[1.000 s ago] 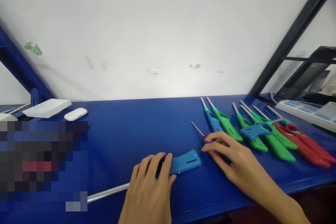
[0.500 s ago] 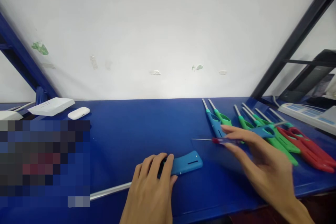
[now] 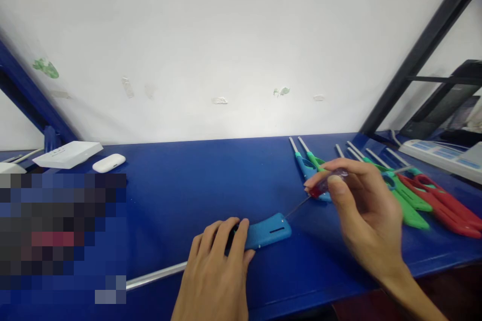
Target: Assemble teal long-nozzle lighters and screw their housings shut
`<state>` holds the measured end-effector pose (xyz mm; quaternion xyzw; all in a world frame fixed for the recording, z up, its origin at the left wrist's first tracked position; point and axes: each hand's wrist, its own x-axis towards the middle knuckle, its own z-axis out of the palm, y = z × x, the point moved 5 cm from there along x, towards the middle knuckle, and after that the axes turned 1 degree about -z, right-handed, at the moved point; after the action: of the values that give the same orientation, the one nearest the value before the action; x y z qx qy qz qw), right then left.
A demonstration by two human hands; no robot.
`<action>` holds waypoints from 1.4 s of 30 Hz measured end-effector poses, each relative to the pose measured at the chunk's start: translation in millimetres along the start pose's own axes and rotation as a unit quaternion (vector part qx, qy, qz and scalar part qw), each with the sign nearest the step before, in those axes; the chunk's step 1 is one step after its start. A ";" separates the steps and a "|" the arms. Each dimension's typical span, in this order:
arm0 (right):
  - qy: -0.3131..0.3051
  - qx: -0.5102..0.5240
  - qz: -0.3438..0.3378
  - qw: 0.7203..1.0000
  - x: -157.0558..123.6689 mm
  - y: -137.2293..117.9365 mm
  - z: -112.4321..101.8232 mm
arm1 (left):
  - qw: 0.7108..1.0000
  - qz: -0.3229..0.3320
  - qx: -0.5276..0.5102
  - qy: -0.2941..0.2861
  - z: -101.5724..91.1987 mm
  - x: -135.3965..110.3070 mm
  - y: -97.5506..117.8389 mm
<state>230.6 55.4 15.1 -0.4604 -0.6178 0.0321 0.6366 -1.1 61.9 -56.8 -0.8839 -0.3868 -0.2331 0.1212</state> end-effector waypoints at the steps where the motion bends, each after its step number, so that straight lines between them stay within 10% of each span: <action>1: -0.005 0.002 0.000 1.000 -1.1 0.7 1.3 | 1.000 0.002 -0.001 0.000 0.1 0.0 0.1; 42: -0.007 -0.003 -0.006 1.000 -1.5 2.5 2.9 | 1.000 -0.003 -0.013 0.000 -3.4 0.2 1.1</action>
<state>229.3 57.5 11.9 -0.4583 -0.6253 0.0295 0.6309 -1.2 60.0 -53.8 -0.8844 -0.3862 -0.2384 0.1088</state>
